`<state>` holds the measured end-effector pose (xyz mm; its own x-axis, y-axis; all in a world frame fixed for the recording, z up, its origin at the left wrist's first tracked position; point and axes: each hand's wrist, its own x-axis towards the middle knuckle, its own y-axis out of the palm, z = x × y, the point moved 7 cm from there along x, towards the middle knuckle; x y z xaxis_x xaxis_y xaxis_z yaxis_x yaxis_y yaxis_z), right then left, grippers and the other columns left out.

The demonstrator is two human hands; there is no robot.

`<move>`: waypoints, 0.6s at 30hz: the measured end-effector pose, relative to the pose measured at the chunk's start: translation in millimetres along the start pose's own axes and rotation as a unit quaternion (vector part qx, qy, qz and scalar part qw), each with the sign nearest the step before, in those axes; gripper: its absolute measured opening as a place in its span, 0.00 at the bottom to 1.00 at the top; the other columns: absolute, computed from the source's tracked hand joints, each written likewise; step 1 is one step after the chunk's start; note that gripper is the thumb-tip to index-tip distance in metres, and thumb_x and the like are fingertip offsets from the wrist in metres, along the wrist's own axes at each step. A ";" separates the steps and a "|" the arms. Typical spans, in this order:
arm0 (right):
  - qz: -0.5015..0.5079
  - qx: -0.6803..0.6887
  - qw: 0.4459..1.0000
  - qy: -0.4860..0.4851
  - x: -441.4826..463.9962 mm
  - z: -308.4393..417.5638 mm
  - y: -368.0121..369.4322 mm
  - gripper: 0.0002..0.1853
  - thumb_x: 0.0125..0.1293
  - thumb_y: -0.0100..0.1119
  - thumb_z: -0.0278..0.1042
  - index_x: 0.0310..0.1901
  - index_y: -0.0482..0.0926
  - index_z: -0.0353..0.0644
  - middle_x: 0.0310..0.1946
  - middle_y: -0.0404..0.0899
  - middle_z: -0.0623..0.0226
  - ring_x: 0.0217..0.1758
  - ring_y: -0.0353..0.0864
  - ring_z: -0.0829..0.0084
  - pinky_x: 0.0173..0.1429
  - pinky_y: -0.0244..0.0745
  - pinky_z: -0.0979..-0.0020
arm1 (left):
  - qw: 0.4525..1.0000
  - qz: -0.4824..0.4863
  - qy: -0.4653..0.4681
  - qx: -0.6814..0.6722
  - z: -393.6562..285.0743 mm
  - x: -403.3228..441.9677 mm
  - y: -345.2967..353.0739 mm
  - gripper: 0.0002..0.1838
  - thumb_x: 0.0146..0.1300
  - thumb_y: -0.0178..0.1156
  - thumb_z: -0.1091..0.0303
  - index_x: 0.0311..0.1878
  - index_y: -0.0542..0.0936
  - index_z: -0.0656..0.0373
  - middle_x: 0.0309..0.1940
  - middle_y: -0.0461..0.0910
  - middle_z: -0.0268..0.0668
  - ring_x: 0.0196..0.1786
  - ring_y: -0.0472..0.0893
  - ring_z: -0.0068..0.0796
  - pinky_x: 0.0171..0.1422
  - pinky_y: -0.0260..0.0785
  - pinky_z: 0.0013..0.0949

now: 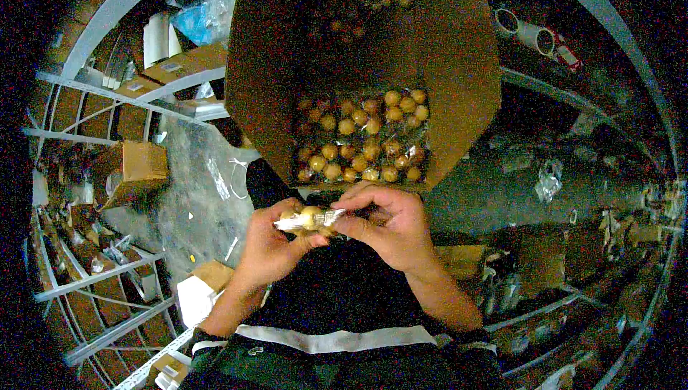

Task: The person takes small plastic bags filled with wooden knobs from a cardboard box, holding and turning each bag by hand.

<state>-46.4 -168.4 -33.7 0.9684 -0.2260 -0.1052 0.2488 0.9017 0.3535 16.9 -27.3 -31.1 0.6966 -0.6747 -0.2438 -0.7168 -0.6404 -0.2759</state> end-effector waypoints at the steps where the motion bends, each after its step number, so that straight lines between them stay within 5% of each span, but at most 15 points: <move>1: 0.004 0.000 1.000 -0.022 2.5 0.1 -0.7 0.06 0.52 0.65 0.21 0.33 0.79 0.35 0.36 0.78 0.63 0.40 0.77 0.73 0.45 0.71 0.74 | 1.000 -0.018 0.007 0.009 -1.2 3.0 -0.9 0.13 0.47 0.71 0.66 0.32 0.78 0.61 0.26 0.80 0.39 0.31 0.80 0.26 0.38 0.70 0.29; 4: -0.022 -0.057 0.997 -0.056 3.3 4.3 2.1 0.06 0.50 0.66 0.22 0.31 0.79 0.35 0.35 0.78 0.62 0.40 0.77 0.72 0.46 0.71 0.72 | 0.995 -0.074 0.056 -0.028 -2.0 5.1 -3.2 0.13 0.47 0.71 0.66 0.33 0.78 0.61 0.28 0.80 0.39 0.32 0.80 0.26 0.39 0.70 0.30; 8: -0.061 -0.196 0.975 -0.088 5.2 10.2 0.6 0.05 0.50 0.66 0.24 0.29 0.79 0.36 0.34 0.78 0.62 0.39 0.77 0.72 0.47 0.70 0.73 | 0.991 -0.012 0.083 -0.101 -17.5 5.0 0.2 0.14 0.47 0.71 0.67 0.35 0.79 0.62 0.28 0.80 0.36 0.31 0.80 0.29 0.38 0.70 0.29; 18: -0.033 -0.140 0.986 -0.087 1.8 13.9 1.0 0.05 0.54 0.63 0.23 0.33 0.79 0.35 0.34 0.78 0.63 0.40 0.76 0.72 0.48 0.69 0.73 | 0.999 0.014 0.037 0.017 -2.0 10.0 7.4 0.21 0.43 0.73 0.62 0.38 0.77 0.61 0.31 0.80 0.38 0.33 0.81 0.32 0.39 0.71 0.30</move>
<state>-44.2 -173.1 -20.6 0.9443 -0.3252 0.0503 0.3209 0.9439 0.0782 18.5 -39.6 -33.8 0.6715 -0.7181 -0.1830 -0.7336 -0.6093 -0.3009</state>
